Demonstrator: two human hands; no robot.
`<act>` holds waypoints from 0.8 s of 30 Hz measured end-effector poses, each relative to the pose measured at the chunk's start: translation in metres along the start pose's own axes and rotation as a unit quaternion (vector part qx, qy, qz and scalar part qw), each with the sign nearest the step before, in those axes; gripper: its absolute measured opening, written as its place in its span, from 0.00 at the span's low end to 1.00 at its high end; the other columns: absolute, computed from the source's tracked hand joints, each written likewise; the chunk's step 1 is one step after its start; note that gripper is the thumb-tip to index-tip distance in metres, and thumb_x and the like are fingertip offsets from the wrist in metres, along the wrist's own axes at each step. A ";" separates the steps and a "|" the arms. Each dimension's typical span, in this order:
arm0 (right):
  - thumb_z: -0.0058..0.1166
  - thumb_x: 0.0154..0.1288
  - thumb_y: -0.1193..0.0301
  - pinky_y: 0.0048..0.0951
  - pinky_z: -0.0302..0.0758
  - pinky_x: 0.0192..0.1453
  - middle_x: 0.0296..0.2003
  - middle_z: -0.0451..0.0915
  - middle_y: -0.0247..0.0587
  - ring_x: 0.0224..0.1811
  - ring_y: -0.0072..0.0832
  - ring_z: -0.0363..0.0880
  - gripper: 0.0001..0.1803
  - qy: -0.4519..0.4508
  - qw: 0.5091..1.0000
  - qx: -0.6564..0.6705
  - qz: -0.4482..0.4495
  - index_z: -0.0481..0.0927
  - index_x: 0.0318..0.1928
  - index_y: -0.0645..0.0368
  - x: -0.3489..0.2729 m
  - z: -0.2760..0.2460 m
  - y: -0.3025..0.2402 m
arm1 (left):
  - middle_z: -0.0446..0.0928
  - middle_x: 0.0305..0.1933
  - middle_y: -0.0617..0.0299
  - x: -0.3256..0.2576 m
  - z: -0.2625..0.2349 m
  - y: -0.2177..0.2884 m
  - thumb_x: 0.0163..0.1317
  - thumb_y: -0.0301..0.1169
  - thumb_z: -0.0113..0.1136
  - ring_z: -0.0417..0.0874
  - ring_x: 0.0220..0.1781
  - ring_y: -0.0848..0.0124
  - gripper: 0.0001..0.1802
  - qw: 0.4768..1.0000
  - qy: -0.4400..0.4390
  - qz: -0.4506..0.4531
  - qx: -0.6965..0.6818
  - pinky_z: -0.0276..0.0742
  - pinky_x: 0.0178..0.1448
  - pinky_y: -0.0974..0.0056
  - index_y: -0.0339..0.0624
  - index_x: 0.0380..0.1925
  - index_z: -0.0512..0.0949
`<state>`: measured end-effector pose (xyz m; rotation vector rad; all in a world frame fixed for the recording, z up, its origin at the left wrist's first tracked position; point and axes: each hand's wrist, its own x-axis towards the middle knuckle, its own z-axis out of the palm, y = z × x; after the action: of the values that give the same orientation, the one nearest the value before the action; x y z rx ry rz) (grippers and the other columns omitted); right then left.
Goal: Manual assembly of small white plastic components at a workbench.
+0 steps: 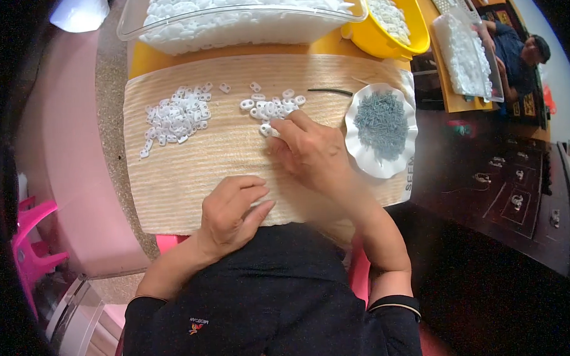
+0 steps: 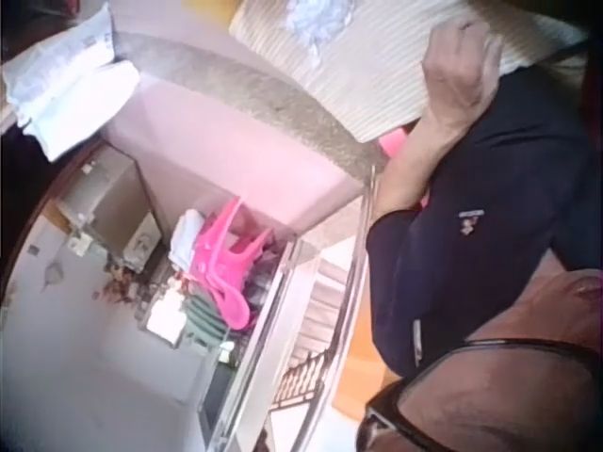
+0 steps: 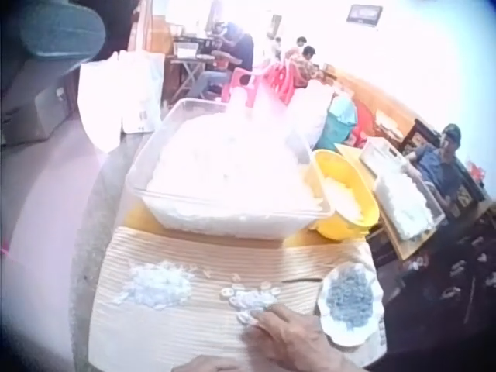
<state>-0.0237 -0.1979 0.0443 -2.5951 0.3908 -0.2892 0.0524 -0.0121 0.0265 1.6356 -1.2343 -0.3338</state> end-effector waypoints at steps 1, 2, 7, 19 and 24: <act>0.62 0.55 0.74 0.35 0.75 0.31 0.32 0.79 0.41 0.29 0.39 0.80 0.12 -0.009 1.000 -0.006 0.015 0.80 0.42 0.59 0.004 0.002 -0.002 | 0.78 0.37 0.55 -0.001 0.000 -0.002 0.47 0.22 0.69 0.81 0.36 0.58 0.13 1.000 0.002 -0.007 -0.016 0.79 0.38 0.60 0.37 0.34 0.78; 0.62 0.55 0.74 0.35 0.75 0.31 0.32 0.79 0.41 0.29 0.39 0.80 0.12 -0.016 1.000 -0.008 0.018 0.80 0.42 0.59 0.006 0.003 -0.003 | 0.78 0.37 0.55 -0.003 -0.001 -0.004 0.47 0.22 0.69 0.81 0.36 0.58 0.13 1.000 0.002 -0.011 -0.022 0.79 0.38 0.60 0.37 0.34 0.78; 0.64 0.54 0.75 0.32 0.75 0.29 0.33 0.79 0.41 0.27 0.37 0.80 0.13 0.020 0.999 -0.031 0.033 0.80 0.42 0.59 0.013 -0.001 0.002 | 0.78 0.35 0.55 -0.001 -0.008 -0.008 0.48 0.21 0.68 0.81 0.35 0.59 0.11 0.998 -0.003 -0.029 -0.046 0.79 0.36 0.61 0.36 0.33 0.78; 0.63 0.56 0.69 0.33 0.76 0.32 0.34 0.80 0.37 0.28 0.37 0.81 0.10 -0.006 0.991 -0.099 0.085 0.81 0.38 0.58 -0.004 -0.006 0.024 | 0.79 0.30 0.57 -0.001 0.000 -0.006 0.46 0.18 0.68 0.82 0.30 0.62 0.10 0.999 0.028 0.025 -0.027 0.78 0.32 0.64 0.36 0.30 0.79; 0.58 0.60 0.63 0.39 0.77 0.29 0.33 0.78 0.36 0.28 0.40 0.81 0.08 0.005 0.992 -0.097 0.077 0.79 0.36 0.53 -0.009 -0.002 0.027 | 0.80 0.31 0.56 -0.004 0.002 -0.008 0.47 0.17 0.68 0.82 0.30 0.63 0.11 0.999 0.045 0.019 -0.014 0.77 0.32 0.64 0.38 0.30 0.79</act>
<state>-0.0386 -0.2188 0.0314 -2.7340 0.6495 -0.2186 0.0533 -0.0102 0.0175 1.5845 -1.1865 -0.2486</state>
